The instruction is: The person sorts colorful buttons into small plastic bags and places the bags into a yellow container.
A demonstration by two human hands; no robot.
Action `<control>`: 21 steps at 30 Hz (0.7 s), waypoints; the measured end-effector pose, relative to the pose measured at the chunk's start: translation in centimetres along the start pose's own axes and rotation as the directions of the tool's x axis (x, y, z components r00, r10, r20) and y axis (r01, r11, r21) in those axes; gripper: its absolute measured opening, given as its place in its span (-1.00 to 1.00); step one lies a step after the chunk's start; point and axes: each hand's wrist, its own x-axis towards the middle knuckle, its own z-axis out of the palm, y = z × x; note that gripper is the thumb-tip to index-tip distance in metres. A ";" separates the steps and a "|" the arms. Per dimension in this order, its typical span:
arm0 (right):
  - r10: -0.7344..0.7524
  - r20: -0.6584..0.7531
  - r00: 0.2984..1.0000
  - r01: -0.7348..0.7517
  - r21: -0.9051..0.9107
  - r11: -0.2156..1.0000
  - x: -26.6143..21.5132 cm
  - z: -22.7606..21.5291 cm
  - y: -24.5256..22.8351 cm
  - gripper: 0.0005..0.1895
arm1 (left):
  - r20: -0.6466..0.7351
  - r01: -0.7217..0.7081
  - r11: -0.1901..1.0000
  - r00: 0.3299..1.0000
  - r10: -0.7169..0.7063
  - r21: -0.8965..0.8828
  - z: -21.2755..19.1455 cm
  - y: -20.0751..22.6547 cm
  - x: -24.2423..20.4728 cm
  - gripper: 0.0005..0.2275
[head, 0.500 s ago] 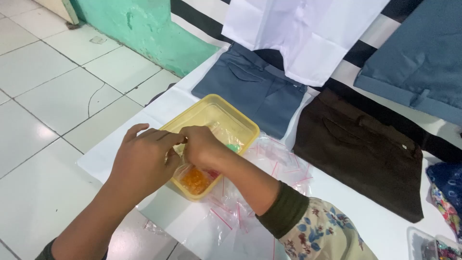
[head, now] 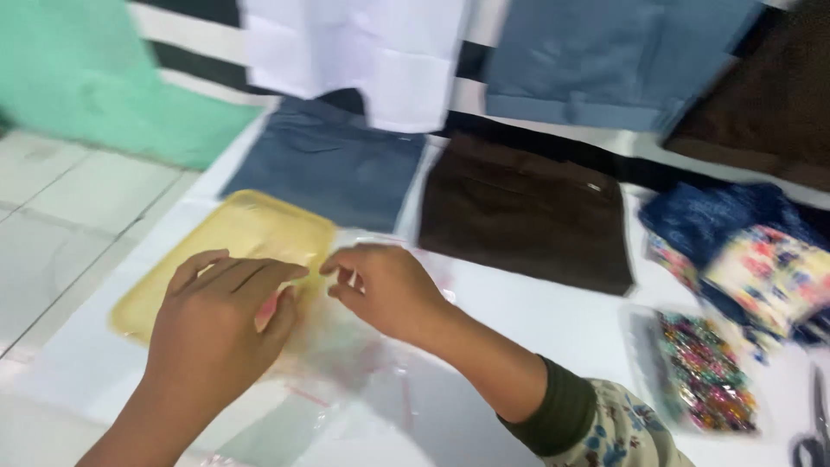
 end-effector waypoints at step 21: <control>0.504 -0.454 0.735 -0.596 -0.079 0.799 -35.5 -16.3 22.3 -0.80 | 0.267 -0.213 0.666 0.797 0.542 -0.715 19.9 36.0 5.2 -0.80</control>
